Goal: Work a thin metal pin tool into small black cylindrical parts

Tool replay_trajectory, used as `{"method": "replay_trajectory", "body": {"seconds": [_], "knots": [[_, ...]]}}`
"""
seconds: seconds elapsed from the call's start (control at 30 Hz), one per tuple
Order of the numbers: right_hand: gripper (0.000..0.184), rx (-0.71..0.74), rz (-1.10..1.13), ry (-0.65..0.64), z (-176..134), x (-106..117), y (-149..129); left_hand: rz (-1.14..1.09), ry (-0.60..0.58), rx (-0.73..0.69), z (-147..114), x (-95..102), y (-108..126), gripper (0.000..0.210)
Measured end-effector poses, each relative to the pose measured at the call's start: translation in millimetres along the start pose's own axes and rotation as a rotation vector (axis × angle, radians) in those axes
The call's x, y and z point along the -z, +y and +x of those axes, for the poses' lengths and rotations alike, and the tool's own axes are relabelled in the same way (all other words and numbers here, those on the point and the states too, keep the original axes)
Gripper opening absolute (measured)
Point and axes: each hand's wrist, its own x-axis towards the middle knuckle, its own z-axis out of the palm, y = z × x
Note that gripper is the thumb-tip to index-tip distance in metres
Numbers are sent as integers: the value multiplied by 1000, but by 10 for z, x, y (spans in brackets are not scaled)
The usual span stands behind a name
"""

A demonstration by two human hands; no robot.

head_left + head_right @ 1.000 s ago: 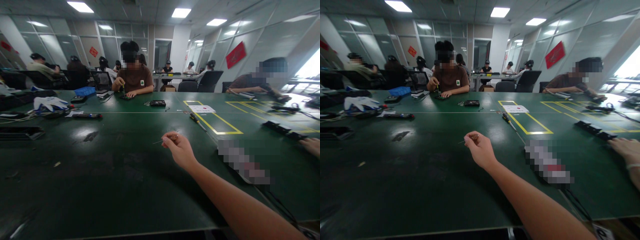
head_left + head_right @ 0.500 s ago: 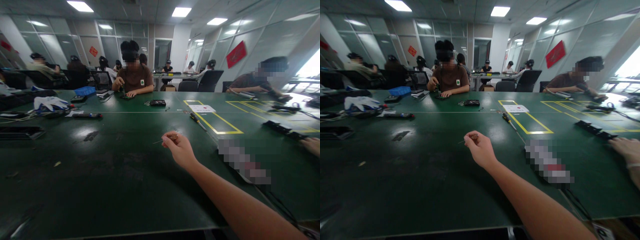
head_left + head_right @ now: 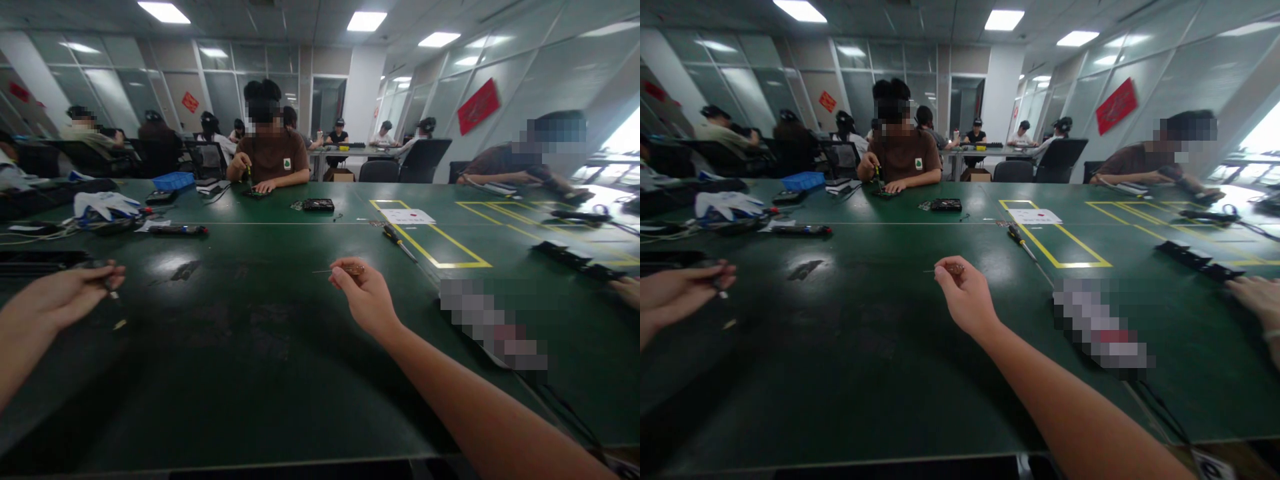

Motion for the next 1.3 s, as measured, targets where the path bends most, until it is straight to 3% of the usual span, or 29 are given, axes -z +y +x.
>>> {"method": "replay_trajectory", "body": {"seconds": [0.1,0.23,0.33,0.4,0.5,0.7,0.97,1.3], "knots": [[21,0,2,21,6,4,4,64,-317,109,-184,-446,-292,27],[23,13,43,58,1,22,-51,51,-572,134,-855,-1194,-772,32],[29,74,-32,158,-18,46,-137,72,-759,-3,-1290,-1568,-1072,43],[32,129,-101,242,-39,61,-189,145,-837,-135,-1457,-1676,-1214,47],[31,181,-144,260,-84,71,-229,258,-893,-294,-1549,-1655,-1341,53],[17,235,-164,120,-193,57,-229,457,-911,-588,-1506,-1446,-1398,40],[9,394,-364,-8,-212,64,-305,474,-880,-724,-1502,-1429,-1333,40],[7,510,-374,-246,-184,92,-315,468,-908,-744,-1487,-1431,-1335,36]]}}
